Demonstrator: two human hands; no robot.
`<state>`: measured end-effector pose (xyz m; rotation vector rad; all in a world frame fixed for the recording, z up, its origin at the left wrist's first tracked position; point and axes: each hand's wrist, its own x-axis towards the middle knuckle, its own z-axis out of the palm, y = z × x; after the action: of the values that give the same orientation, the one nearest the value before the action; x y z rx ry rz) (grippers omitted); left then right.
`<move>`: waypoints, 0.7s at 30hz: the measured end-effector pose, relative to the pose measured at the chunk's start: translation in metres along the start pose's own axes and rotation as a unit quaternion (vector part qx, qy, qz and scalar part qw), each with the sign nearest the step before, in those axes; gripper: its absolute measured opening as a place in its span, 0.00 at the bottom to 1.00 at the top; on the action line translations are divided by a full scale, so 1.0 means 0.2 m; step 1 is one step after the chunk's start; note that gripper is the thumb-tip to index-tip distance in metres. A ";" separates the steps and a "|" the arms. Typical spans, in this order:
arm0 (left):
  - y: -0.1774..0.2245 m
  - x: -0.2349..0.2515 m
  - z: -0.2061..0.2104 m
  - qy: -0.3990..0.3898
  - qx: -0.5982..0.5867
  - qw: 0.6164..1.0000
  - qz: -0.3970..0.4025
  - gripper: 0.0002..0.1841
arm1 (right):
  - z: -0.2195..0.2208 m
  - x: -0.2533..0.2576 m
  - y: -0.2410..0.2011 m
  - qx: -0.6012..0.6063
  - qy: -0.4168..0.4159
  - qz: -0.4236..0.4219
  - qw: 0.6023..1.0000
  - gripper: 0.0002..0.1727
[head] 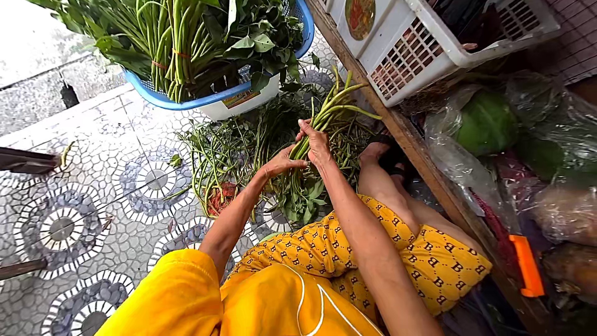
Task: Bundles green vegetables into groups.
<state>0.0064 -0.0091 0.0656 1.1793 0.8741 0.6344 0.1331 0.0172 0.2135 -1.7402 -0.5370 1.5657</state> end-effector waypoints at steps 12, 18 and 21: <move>0.38 0.07 -0.15 -0.061 0.049 0.997 0.001 0.26 | 0.01 0.30 0.11 0.213 -0.106 -0.155 0.959 0.06; 0.54 0.09 -0.08 -0.094 0.092 0.991 0.027 0.30 | -0.06 0.19 0.14 0.038 -0.133 -0.158 0.978 0.20; 0.63 0.07 -0.05 -0.095 0.131 0.986 0.043 0.34 | -0.09 0.14 0.12 0.013 -0.168 -0.146 0.975 0.21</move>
<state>0.0073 0.0425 0.1829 1.4956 0.7628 0.4763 0.1521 0.0182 0.1773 -1.3084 -0.8909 1.6482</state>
